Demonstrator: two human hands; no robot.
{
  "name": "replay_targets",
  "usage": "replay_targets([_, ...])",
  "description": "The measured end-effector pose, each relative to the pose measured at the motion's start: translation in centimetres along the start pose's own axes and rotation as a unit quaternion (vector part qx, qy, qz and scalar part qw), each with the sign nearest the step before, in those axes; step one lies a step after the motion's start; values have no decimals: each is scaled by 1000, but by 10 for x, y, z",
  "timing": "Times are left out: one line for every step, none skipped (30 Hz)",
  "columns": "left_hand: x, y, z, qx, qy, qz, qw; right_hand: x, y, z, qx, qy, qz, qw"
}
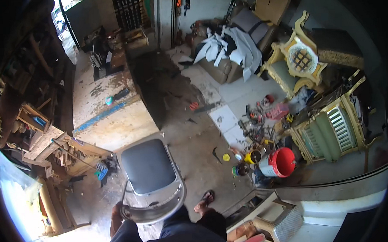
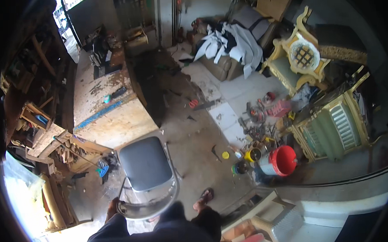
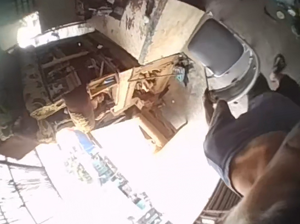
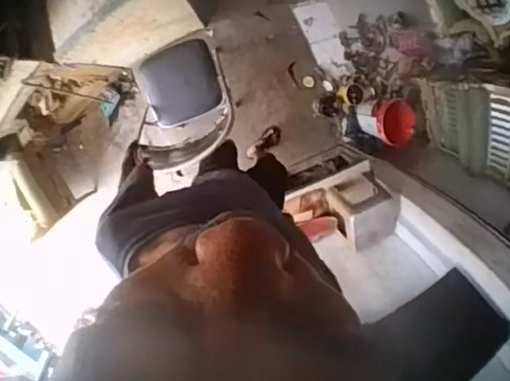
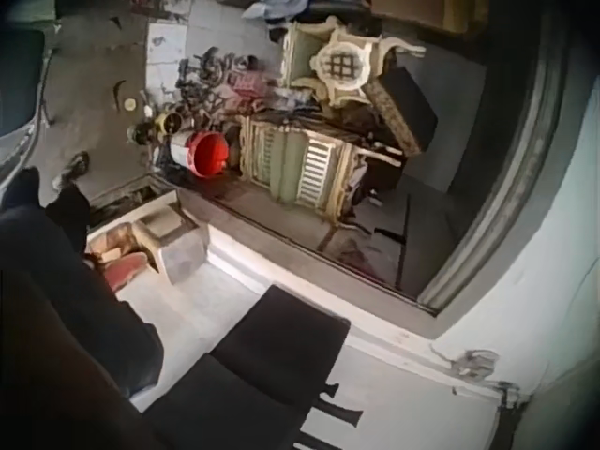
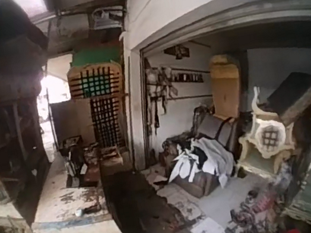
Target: The person brings a metal chair into the workshop and repairs the metal frame, using pliers, a screwdriver, and a hammer to remove and replace components before finishing with an angle grinder.
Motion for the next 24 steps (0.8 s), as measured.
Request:
replay_targets([23, 18, -11, 49, -89, 21, 995, -36, 5, 15, -18, 72, -20, 997])
replay_targets([48, 34, -20, 89, -148, 29, 985, -71, 7, 35, -38, 182, -41, 982])
replay_targets([48, 61, -17, 82, -126, -66, 986, -96, -7, 74, -73, 351, -52, 932])
replay_targets([54, 79, -15, 78, -108, -152, 979, -118, -16, 109, -104, 480, -82, 867])
replay_targets([58, 90, -17, 80, -93, -239, 963, -132, -28, 145, -127, 570, -112, 804])
replay_targets([74, 79, -21, 82, -75, -307, 945, -161, -33, 181, -145, 629, -151, 749])
replay_targets([94, 81, 2, 13, 89, -379, 921, -186, -38, 229, -161, 687, -202, 679])
replay_targets([92, 115, -9, 24, -21, -436, 900, -140, -55, 284, -168, 767, -168, 595])
replay_targets([111, 105, 1, 25, -105, -457, 883, -167, -65, 334, -230, 616, -138, 741])
replay_targets([142, 74, 14, 22, -67, -452, 889, -219, -66, 383, -297, 441, -120, 839])
replay_targets([140, 96, 6, 25, -61, -492, 868, -178, -92, 424, -229, 232, -28, 945])
replay_targets([147, 108, 4, -17, 6, -561, 828, -155, -93, 460, -229, 197, -51, 952])
replay_targets([158, 116, 4, -54, 77, -623, 776, -123, -96, 495, -223, 177, -21, 958])
replay_targets([175, 114, 2, -75, 107, -662, 738, -106, -100, 529, -218, 141, 37, 965])
replay_targets([189, 113, -4, -87, 118, -690, 709, -93, -101, 558, -226, 193, 28, 954])
replay_targets([202, 110, -12, -98, 128, -717, 678, -72, -105, 590, -240, 241, 22, 940])
replay_targets([216, 105, -16, -102, 139, -740, 650, -58, -111, 614, -258, 238, 26, 936])
replay_targets([231, 100, -22, -108, 147, -757, 627, -52, -115, 628, -270, 238, 27, 932])
replay_targets([241, 111, -31, -111, 151, -781, 595, -19, -110, 641, -242, 362, 11, 900])
replay_targets([257, 112, -36, -114, 162, -798, 569, 9, -111, 652, -200, 555, 24, 807])
replay_targets([268, 111, -42, -116, 172, -812, 545, 14, -111, 643, -124, 328, 69, 934])
replay_targets([285, 110, -50, -125, 174, -820, 530, 13, -105, 648, -119, 303, 105, 940])
replay_targets([301, 105, -56, -129, 181, -826, 517, 13, -103, 652, -116, 276, 142, 944])
replay_targets([316, 104, -61, -133, 188, -832, 504, 15, -106, 663, -85, 304, 135, 939])
Point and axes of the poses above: each hand's wrist, its own y-axis away from the middle knuckle, its own x-axis out of the palm, z = x × y, the point moved 7 cm from there along -y, towards the middle knuckle, and after that the axes turned 13 degrees about z, right-handed, at the moved point
